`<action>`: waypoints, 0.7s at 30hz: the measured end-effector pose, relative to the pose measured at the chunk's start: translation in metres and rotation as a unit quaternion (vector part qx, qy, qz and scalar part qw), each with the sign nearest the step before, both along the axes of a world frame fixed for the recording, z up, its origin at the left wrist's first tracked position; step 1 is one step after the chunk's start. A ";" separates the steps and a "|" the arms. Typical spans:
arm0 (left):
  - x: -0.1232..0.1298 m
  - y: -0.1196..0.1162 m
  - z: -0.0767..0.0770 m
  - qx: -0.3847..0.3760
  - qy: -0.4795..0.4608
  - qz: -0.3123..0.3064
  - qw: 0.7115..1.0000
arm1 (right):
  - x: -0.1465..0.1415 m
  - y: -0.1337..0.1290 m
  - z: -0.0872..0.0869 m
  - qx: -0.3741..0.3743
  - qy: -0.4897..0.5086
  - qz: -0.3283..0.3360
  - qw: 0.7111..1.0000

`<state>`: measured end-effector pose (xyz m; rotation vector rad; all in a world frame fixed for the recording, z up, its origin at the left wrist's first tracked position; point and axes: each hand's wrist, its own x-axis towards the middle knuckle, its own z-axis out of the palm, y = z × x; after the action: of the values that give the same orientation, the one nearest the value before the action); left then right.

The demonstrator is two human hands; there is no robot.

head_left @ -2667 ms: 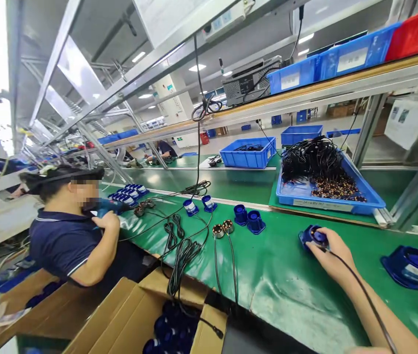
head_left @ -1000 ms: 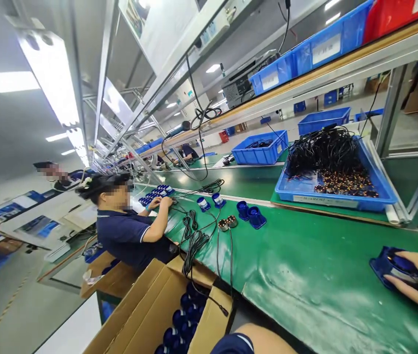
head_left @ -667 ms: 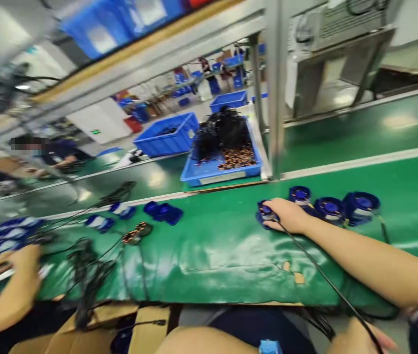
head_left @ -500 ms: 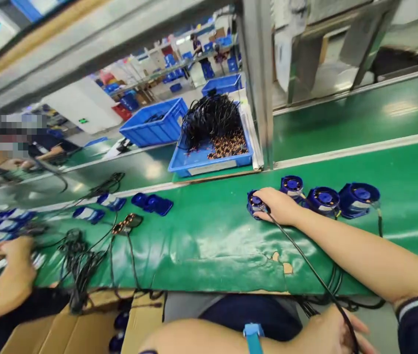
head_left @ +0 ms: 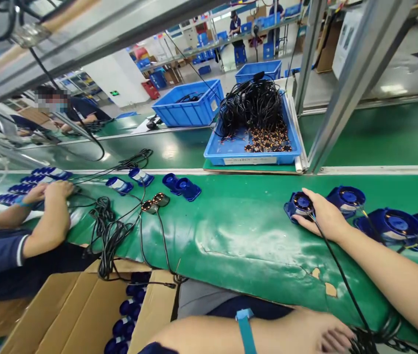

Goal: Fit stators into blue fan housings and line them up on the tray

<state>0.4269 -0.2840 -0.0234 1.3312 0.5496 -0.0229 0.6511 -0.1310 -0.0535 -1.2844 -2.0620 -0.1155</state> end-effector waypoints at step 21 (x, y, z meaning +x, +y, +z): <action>-0.255 0.106 -0.009 0.429 0.112 0.505 0.740 | 0.030 -0.047 0.045 -0.129 -0.182 -0.135 0.966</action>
<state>0.1720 -0.1780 -0.0326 1.7377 1.5707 1.1084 0.6814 -0.1778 -0.0086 -1.8165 -2.2483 -0.2241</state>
